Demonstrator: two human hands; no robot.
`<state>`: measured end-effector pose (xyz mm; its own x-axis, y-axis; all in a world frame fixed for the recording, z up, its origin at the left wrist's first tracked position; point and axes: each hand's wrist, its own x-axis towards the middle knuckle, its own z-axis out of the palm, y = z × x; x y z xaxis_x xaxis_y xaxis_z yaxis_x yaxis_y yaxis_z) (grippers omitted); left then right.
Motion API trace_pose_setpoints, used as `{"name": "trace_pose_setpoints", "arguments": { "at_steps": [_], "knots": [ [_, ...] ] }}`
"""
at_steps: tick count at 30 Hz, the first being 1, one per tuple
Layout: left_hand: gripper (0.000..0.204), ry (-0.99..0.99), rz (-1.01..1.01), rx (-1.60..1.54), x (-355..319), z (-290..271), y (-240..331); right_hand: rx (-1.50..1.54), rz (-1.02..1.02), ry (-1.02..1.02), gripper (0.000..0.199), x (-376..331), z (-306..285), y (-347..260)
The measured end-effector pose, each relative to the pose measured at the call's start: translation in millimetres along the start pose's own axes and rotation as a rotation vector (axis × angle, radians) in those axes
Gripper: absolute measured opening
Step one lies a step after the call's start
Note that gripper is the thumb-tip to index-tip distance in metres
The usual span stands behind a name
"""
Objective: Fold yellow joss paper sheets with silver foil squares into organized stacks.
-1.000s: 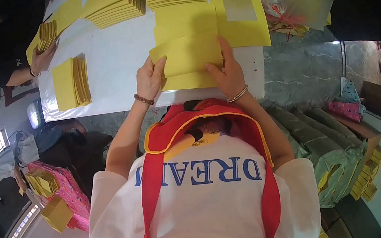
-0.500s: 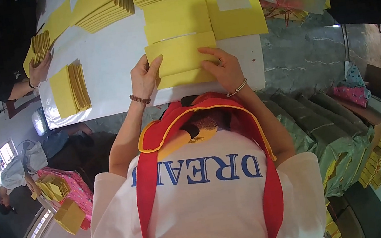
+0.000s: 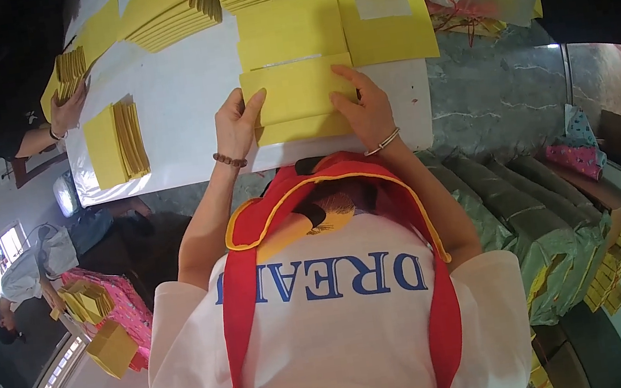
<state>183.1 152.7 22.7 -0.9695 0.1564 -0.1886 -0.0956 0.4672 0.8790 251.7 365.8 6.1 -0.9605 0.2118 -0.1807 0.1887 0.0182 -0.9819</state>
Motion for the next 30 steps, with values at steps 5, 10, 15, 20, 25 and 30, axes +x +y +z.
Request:
{"name": "trace_pose_setpoints", "arguments": {
  "at_steps": [5, 10, 15, 20, 25, 30],
  "knots": [
    [0.032, 0.011, -0.015, 0.010, 0.1, -0.4, -1.8, -0.087, -0.010, 0.011, 0.041, 2.0, -0.3, -0.5],
    [0.030, -0.019, -0.019, -0.113, 4.1, 1.8, -11.5, -0.111, 0.059, 0.027, 0.040, 6.9, 1.4, -2.5],
    [0.026, -0.094, -0.095, -0.348, 0.7, -1.4, -18.6, -0.172, -0.041, 0.090, 0.039, 6.2, 6.4, -6.4],
    [0.024, -0.077, -0.083, -0.301, 6.9, 1.8, -11.0, -0.154, -0.008, 0.096, 0.039, 7.6, 4.9, -3.3],
    [0.024, -0.072, -0.071, -0.303, 8.8, 1.5, -19.4, -0.210, -0.016, 0.088, 0.039, 7.3, 5.6, -1.9],
    [0.024, -0.067, -0.093, -0.286, 8.8, 2.6, -20.8, -0.137, -0.054, 0.114, 0.038, 5.8, 6.5, -2.7]
  ]
}}
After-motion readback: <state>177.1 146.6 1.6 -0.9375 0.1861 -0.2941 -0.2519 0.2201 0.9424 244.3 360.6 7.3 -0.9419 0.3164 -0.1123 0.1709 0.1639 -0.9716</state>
